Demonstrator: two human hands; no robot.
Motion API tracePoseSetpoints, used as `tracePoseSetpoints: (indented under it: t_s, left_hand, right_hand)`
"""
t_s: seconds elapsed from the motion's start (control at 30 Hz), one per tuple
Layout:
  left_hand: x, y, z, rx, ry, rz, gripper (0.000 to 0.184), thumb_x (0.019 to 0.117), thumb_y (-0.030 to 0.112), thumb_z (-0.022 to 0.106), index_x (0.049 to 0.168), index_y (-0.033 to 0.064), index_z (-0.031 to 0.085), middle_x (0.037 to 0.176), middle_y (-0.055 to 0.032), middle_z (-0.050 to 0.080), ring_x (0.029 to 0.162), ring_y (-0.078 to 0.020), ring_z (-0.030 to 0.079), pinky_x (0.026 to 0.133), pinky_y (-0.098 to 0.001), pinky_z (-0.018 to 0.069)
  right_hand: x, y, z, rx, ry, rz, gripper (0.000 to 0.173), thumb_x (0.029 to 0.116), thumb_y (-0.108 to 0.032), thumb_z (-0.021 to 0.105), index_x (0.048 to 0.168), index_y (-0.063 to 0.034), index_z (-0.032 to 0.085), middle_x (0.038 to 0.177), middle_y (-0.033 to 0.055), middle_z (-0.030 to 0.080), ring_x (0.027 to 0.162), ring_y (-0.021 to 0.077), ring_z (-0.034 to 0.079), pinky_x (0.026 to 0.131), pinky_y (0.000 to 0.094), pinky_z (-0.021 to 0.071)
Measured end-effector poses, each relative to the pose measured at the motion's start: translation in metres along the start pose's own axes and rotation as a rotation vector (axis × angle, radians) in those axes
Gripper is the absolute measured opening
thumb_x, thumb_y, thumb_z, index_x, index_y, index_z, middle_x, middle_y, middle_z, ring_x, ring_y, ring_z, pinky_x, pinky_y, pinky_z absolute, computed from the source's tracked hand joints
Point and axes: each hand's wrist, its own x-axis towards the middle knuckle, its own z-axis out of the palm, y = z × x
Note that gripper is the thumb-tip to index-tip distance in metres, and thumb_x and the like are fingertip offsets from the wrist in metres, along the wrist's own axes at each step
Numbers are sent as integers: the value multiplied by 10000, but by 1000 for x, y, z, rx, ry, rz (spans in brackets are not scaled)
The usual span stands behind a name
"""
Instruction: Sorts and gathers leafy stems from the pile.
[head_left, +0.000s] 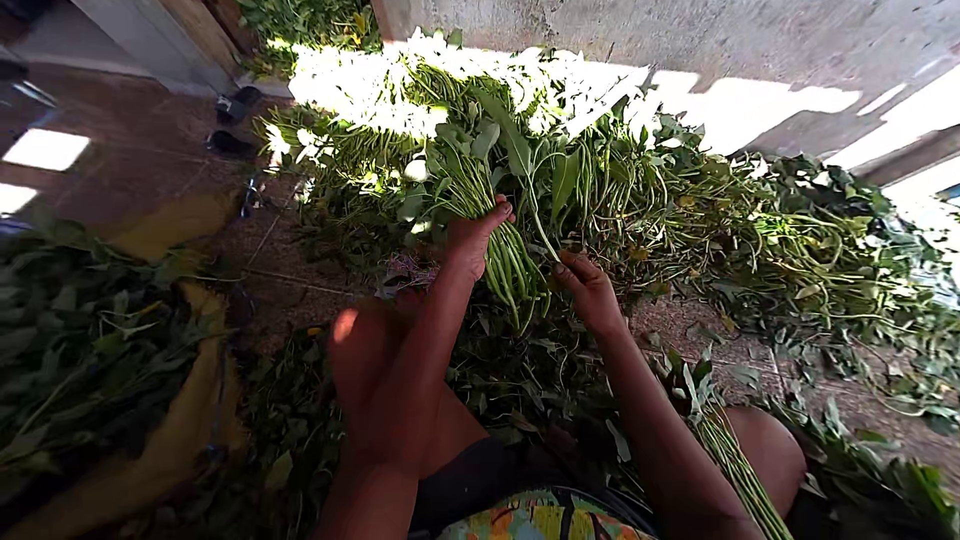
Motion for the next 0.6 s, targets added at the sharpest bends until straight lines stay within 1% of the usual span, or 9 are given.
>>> tracePoseSetpoints:
  t_s: [0.1,0.17,0.2,0.27,0.37,0.43,0.5,0.53,0.6]
  left_hand:
    - [1,-5,0,-3,30,26,136,941,28,710,1069,27,663,924,-55,716,856,-142,696,824,-303,590]
    - [3,-7,-1,20,88,39,140,917,28,737,1048,18,687,905,-65,727,859,-143,698,827,-308,583]
    - [4,-8,-2,57,108,31,191,908,53,758,1079,14,684,947,-77,734,903,-143,701,856,-320,579]
    - [2,-6,-2,132,104,-9,382,902,114,783,1229,-3,625,1149,-114,690,1081,-159,656,974,-357,536]
    - [-1,-5,1,153,95,-31,436,883,116,804,1259,-1,617,1196,-118,677,1115,-153,645,987,-350,532]
    - [-3,-4,2,137,79,-77,456,881,118,806,1276,5,606,1199,-118,675,1108,-159,650,977,-356,541]
    - [-6,-3,4,120,40,-125,436,898,101,781,1283,12,595,1193,-114,671,1101,-167,648,974,-363,541]
    - [-7,-3,5,121,20,-141,397,899,100,778,1251,16,614,1154,-106,684,1068,-164,659,953,-363,550]
    - [-10,-1,6,143,-27,-173,352,902,126,781,1218,37,655,1132,-86,696,1052,-153,661,940,-356,550]
  right_hand:
    - [-10,-3,1,-123,3,-30,254,1034,-121,581,1232,-5,690,1097,111,647,911,115,628,818,290,544]
    - [-15,-10,0,-232,12,-52,255,1025,-114,596,1227,1,701,1079,156,654,897,182,630,804,354,540]
    - [-17,-14,-1,-287,15,-75,255,1022,-111,598,1223,3,706,1075,170,652,888,206,632,792,376,543]
    - [-21,-20,-4,-397,20,-154,251,1014,-112,605,1206,-2,721,1053,179,657,866,236,641,769,408,551]
    - [-27,-27,-6,-541,42,-250,254,990,-124,608,1169,6,734,1011,205,657,841,314,655,739,491,553]
    - [-29,-32,-2,-591,72,-265,323,955,-97,602,1242,24,687,1057,250,640,831,374,662,701,537,555]
    - [-25,-38,6,-639,69,-289,486,935,-41,564,1419,0,560,1188,298,595,778,394,679,632,533,573]
    - [-21,-39,12,-649,64,-338,512,949,-23,551,1460,-20,535,1243,316,575,748,391,687,605,515,582]
    - [-11,-42,20,-660,41,-419,502,978,0,539,1475,-66,549,1255,311,578,698,374,687,581,496,587]
